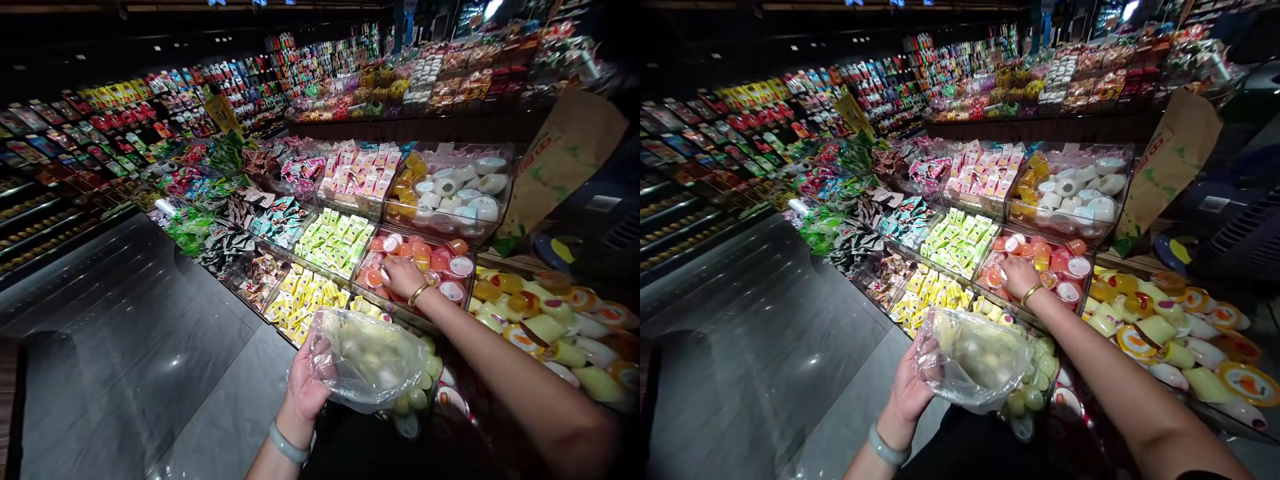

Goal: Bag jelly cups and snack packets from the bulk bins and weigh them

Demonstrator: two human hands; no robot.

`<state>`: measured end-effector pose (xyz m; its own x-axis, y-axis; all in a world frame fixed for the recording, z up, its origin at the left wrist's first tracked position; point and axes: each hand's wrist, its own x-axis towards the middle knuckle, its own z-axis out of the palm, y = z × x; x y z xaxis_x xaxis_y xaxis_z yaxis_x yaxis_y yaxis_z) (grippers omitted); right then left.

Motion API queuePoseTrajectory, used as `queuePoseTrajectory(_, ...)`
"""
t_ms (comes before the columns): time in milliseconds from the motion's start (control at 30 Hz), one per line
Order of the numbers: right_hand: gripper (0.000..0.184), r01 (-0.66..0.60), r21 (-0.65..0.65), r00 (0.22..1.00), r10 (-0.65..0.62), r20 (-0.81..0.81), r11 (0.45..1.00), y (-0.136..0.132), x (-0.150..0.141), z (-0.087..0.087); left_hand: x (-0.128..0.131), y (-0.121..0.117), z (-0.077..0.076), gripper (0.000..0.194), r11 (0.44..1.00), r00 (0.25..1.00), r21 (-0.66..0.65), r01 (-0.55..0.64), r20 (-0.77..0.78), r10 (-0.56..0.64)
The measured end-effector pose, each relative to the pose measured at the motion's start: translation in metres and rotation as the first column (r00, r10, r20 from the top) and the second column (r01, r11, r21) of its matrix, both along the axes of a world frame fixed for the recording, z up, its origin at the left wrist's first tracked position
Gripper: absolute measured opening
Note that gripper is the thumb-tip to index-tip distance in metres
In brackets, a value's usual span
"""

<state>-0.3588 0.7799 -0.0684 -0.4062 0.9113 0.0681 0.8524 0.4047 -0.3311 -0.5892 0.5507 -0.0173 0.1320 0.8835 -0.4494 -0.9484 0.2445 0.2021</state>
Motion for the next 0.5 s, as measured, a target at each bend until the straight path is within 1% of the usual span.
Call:
queuePoseTrajectory(33,0.036,0.000,0.000,1.000,0.000,-0.023,1.000,0.002,0.002,0.001,0.001,0.004,-0.002,0.026,1.000,1.000,0.004,-0.002,0.018,0.002)
queuePoseTrajectory(100,0.039,0.024,0.015,0.996,-0.023,-0.081,1.000,0.005,0.010,0.007,0.002,0.012,-0.005,0.028,1.000,0.999,0.008,-0.010,0.053,0.010)
queuePoseTrajectory(133,0.042,0.043,-0.002,0.985,-0.043,-0.168,0.999,0.004,0.014,0.013,0.003,0.015,-0.006,0.028,1.000,0.998,0.003,-0.014,0.065,0.013)
queuePoseTrajectory(167,0.045,0.055,-0.052,0.951,-0.068,-0.301,0.997,0.000,0.019,0.019,0.005,0.019,-0.007,0.029,1.000,0.997,-0.006,-0.013,0.072,0.014)
queuePoseTrajectory(200,0.047,0.046,-0.134,0.880,-0.104,-0.463,0.990,-0.006,0.024,0.027,0.006,0.022,-0.008,0.030,1.000,0.997,-0.017,-0.012,0.075,0.013)
queuePoseTrajectory(233,0.049,0.003,-0.232,0.767,-0.151,-0.623,0.973,-0.015,0.028,0.035,0.007,0.025,-0.009,0.030,1.000,0.997,-0.028,-0.008,0.074,0.010)
queuePoseTrajectory(267,0.050,-0.075,-0.328,0.631,-0.210,-0.747,0.942,-0.026,0.030,0.043,0.009,0.029,-0.009,0.029,0.999,0.998,-0.036,-0.003,0.067,0.005)
queuePoseTrajectory(300,0.050,-0.164,-0.398,0.527,-0.261,-0.809,0.903,-0.039,0.031,0.050,0.010,0.032,-0.010,0.028,0.999,0.998,-0.041,0.004,0.055,-0.002)
queuePoseTrajectory(333,0.051,-0.242,-0.439,0.483,-0.285,-0.828,0.865,-0.053,0.030,0.055,0.011,0.036,-0.010,0.027,0.999,0.999,-0.044,0.012,0.040,-0.011)
queuePoseTrajectory(367,0.051,-0.320,-0.473,0.493,-0.282,-0.823,0.821,-0.067,0.026,0.057,0.012,0.039,-0.011,0.026,0.999,0.999,-0.047,0.022,0.025,-0.021)
queuePoseTrajectory(400,0.049,-0.386,-0.494,0.531,-0.251,-0.810,0.779,-0.080,0.021,0.056,0.013,0.042,-0.012,0.025,0.998,0.999,-0.050,0.032,0.013,-0.032)
queuePoseTrajectory(433,0.049,-0.438,-0.510,0.589,-0.192,-0.785,0.740,-0.092,0.014,0.052,0.013,0.044,-0.013,0.025,0.998,0.999,-0.052,0.042,0.008,-0.042)
queuePoseTrajectory(467,0.047,-0.465,-0.517,0.649,-0.121,-0.751,0.718,-0.101,0.007,0.045,0.014,0.046,-0.014,0.024,0.997,0.999,-0.053,0.050,0.012,-0.050)
queuePoseTrajectory(500,0.045,-0.454,-0.511,0.710,-0.050,-0.702,0.729,-0.107,0.000,0.035,0.014,0.048,-0.016,0.024,0.997,0.998,-0.054,0.058,0.023,-0.057)
